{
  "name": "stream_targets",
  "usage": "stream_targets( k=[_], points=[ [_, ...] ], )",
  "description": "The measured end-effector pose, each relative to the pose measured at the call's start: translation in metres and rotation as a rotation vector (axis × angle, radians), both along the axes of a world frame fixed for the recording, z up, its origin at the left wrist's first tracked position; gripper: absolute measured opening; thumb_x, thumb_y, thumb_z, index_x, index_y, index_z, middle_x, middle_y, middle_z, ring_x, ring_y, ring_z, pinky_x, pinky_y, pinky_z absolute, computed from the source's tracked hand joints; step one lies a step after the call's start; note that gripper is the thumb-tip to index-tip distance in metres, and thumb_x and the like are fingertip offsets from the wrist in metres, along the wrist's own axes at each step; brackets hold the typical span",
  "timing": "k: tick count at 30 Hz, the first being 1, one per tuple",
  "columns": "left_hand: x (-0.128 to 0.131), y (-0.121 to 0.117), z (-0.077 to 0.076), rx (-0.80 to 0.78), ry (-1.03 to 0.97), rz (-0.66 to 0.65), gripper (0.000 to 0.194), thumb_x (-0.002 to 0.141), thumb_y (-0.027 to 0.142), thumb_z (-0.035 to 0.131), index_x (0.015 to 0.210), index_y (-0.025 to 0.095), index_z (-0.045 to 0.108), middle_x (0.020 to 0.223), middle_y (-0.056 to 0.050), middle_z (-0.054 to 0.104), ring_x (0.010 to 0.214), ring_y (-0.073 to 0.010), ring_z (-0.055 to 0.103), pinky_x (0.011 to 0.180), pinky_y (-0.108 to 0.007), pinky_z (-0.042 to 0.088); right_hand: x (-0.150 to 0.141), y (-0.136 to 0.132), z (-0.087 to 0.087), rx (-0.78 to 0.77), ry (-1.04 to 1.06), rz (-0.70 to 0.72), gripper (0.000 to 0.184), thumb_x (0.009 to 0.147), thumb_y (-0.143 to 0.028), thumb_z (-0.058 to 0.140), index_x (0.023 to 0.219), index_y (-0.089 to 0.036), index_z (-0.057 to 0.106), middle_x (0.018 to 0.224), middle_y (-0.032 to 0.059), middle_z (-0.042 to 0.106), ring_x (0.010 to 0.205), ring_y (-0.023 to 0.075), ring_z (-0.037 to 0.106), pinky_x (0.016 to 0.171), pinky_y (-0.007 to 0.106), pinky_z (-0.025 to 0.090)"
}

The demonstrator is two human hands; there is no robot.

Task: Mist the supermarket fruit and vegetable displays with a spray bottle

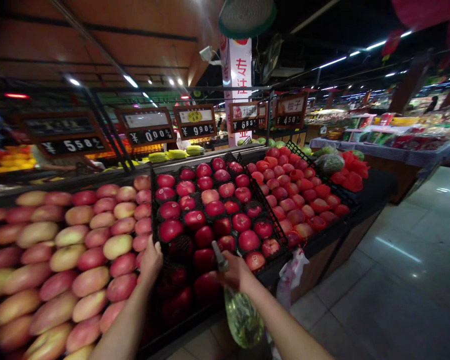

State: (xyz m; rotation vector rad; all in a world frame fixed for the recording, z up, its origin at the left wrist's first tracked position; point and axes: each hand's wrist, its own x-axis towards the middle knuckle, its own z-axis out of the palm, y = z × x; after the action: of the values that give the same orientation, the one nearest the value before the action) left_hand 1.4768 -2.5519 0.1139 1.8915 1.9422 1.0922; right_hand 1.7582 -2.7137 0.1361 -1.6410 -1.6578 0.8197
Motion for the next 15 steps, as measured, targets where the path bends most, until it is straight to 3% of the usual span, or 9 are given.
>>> stream_targets(
  k=[3,7,11,15],
  points=[
    [0.0,-0.002,0.001,0.002,0.022,-0.027,0.055,0.096,0.035,0.033,0.144,0.009,0.037,0.133,-0.023,0.059,0.122,-0.0336,0.059,0.099,-0.046,0.048,-0.066,0.011,0.023,-0.075,0.057,0.259,0.042,0.065,-0.047,0.079,0.097,-0.023,0.064,0.087,-0.0025,0.068,0.08,0.0197,0.064,0.063,0.025,0.041],
    [-0.003,-0.002,0.001,-0.007,0.037,-0.057,0.054,0.095,0.043,0.034,0.138,0.01,0.042,0.126,-0.021,0.062,0.116,-0.0329,0.062,0.096,-0.045,0.051,-0.11,0.029,0.035,-0.159,0.15,0.37,0.038,0.063,-0.04,0.081,0.095,-0.025,0.067,0.084,-0.0044,0.066,0.079,0.0192,0.064,0.06,0.023,0.041],
    [-0.007,0.002,-0.002,0.046,0.006,-0.12,0.058,0.092,0.053,0.04,0.136,0.015,0.043,0.13,-0.018,0.059,0.124,-0.0333,0.056,0.103,-0.046,0.048,-0.088,0.047,0.023,-0.089,0.175,0.292,0.029,0.066,-0.042,0.081,0.086,-0.024,0.07,0.076,-0.0052,0.064,0.075,0.0171,0.063,0.062,0.023,0.042],
    [-0.011,0.005,-0.006,0.073,0.014,-0.178,0.062,0.09,0.056,0.043,0.136,0.014,0.042,0.132,-0.017,0.057,0.127,-0.0326,0.053,0.108,-0.046,0.044,-0.016,0.052,0.01,0.047,0.112,-0.004,0.022,0.072,-0.04,0.076,0.078,-0.02,0.068,0.074,-0.0016,0.064,0.071,0.0161,0.06,0.063,0.025,0.043]
  ],
)
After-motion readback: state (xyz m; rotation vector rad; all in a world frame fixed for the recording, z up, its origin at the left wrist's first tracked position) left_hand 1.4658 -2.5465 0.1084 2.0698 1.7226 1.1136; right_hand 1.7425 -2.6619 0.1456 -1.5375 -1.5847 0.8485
